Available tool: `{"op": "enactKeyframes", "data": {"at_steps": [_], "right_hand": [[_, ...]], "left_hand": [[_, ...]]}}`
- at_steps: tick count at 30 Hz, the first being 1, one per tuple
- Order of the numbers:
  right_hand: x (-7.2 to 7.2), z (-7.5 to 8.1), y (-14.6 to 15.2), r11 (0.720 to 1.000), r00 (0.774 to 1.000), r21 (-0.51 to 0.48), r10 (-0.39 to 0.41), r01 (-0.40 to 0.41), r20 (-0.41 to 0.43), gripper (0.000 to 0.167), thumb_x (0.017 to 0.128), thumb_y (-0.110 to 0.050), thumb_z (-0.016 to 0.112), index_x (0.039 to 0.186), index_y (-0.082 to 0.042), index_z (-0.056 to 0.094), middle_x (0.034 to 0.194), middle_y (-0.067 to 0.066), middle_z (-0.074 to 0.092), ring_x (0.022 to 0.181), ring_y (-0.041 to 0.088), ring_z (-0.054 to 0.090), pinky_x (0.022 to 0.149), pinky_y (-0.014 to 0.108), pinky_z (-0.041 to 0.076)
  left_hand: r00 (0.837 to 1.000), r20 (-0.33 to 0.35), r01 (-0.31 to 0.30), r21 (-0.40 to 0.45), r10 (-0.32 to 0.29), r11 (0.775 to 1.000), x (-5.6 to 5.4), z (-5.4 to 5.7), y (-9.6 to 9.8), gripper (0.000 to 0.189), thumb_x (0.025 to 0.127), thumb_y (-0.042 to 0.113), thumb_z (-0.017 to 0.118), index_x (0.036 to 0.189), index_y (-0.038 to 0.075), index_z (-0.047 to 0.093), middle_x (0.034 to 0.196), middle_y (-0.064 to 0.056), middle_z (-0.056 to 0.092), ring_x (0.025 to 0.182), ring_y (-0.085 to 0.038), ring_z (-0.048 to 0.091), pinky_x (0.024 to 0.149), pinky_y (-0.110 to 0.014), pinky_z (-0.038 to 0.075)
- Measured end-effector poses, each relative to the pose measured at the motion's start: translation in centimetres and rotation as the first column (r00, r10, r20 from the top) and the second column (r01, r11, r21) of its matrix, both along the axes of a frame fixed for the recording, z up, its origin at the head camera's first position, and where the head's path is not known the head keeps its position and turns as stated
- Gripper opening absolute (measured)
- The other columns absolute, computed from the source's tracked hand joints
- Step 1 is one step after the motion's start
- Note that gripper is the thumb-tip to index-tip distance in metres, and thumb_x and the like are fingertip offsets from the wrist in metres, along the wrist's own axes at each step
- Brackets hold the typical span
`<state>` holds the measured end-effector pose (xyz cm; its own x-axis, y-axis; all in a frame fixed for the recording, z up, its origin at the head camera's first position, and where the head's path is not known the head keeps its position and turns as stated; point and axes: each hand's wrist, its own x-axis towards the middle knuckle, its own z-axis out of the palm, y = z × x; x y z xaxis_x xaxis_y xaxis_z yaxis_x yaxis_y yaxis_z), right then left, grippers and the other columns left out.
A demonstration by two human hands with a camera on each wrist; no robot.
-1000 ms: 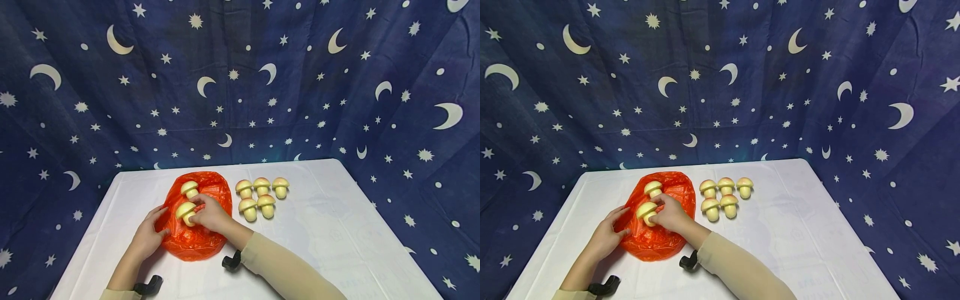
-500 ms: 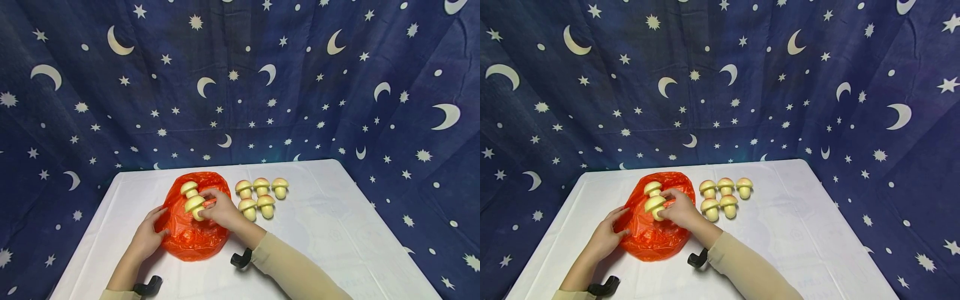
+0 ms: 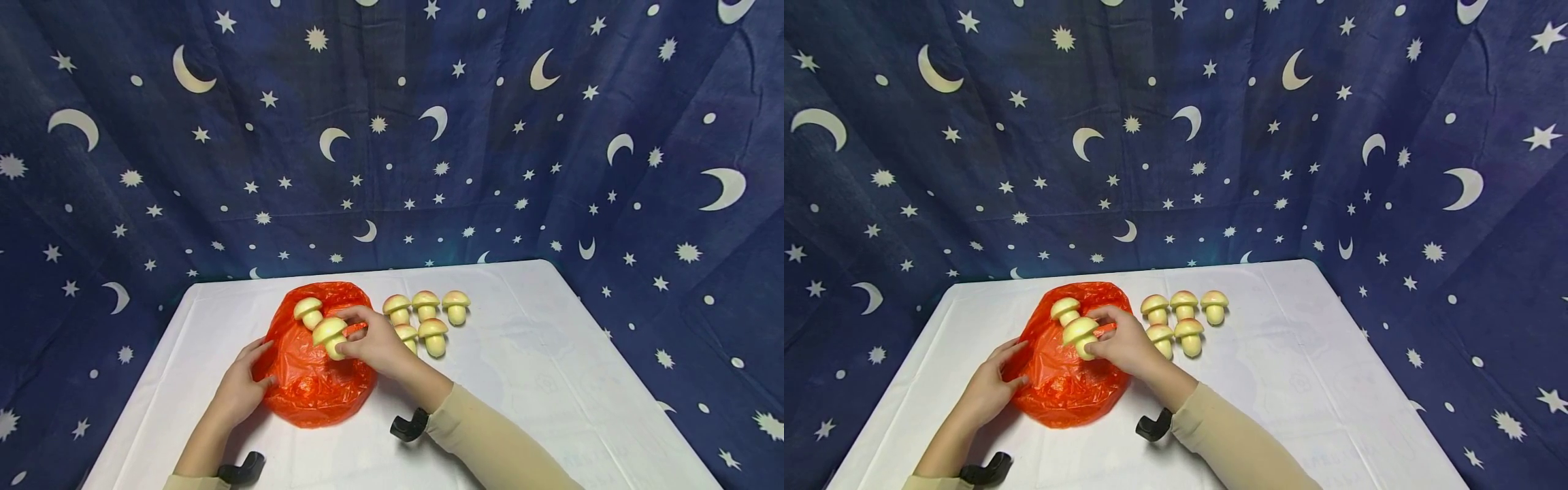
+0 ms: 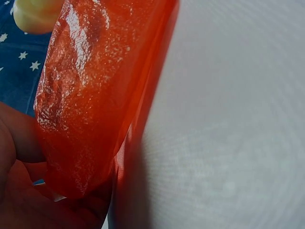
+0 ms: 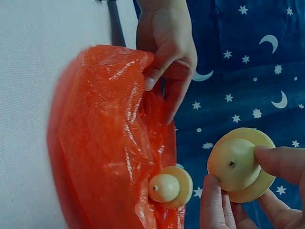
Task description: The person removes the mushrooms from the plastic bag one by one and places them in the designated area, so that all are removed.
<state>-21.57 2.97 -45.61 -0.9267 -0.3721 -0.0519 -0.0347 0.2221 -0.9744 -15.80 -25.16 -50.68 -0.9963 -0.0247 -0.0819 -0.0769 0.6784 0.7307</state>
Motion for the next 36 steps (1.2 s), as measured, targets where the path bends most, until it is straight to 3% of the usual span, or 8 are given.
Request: {"op": "enactKeyframes", "data": {"at_steps": [7,20,24,30,36], "right_hand": [[0.3,0.5,1.3,1.000,1.000,-0.019,0.011,-0.011,-0.019,0.053,0.086,-0.007,0.085,0.134,-0.020,0.070,0.120,0.007,0.068,0.088,0.017,0.068,0.072,0.026,0.062],[0.4,0.7,4.3,0.999,0.997,-0.013,-0.047,0.046,-0.064,0.055,0.084,-0.005,0.084,0.136,-0.013,0.068,0.134,0.012,0.065,0.094,0.018,0.069,0.076,0.027,0.063],[0.5,0.6,5.3,0.998,0.995,-0.020,-0.061,0.059,-0.078,0.055,0.084,-0.004,0.084,0.136,-0.012,0.068,0.135,0.015,0.063,0.096,0.019,0.070,0.076,0.026,0.064],[0.5,0.5,6.7,0.994,0.992,-0.010,-0.107,0.106,-0.061,0.055,0.083,-0.005,0.085,0.134,-0.017,0.070,0.134,0.010,0.066,0.097,0.019,0.069,0.064,0.025,0.058],[0.6,0.3,8.3,0.991,0.988,-0.012,-0.135,0.134,-0.077,0.056,0.082,-0.001,0.086,0.135,-0.011,0.069,0.134,0.016,0.064,0.095,0.019,0.069,0.069,0.022,0.059]], "left_hand": [[1.000,0.022,-0.009,0.000,0.009,1.000,0.0,0.0,0.0,0.072,0.095,-0.001,0.071,0.161,-0.001,0.044,0.174,-0.022,0.029,0.160,-0.052,0.027,0.127,-0.071,0.029],[0.999,0.040,-0.015,0.002,0.015,1.000,0.0,0.1,0.1,0.072,0.095,0.000,0.072,0.162,0.001,0.044,0.174,-0.022,0.028,0.160,-0.053,0.027,0.126,-0.072,0.030],[0.999,0.038,-0.012,0.002,0.012,1.000,0.0,0.0,0.2,0.072,0.095,0.000,0.071,0.162,0.001,0.044,0.174,-0.022,0.029,0.161,-0.052,0.027,0.127,-0.071,0.029],[0.999,0.033,-0.008,0.005,0.007,1.000,0.1,0.0,0.2,0.072,0.095,-0.001,0.071,0.162,0.001,0.044,0.174,-0.021,0.029,0.161,-0.051,0.027,0.128,-0.070,0.028],[1.000,0.028,-0.006,0.001,0.006,1.000,0.0,0.0,0.3,0.071,0.095,-0.001,0.070,0.161,0.000,0.044,0.174,-0.022,0.029,0.161,-0.051,0.028,0.128,-0.070,0.029]]}}
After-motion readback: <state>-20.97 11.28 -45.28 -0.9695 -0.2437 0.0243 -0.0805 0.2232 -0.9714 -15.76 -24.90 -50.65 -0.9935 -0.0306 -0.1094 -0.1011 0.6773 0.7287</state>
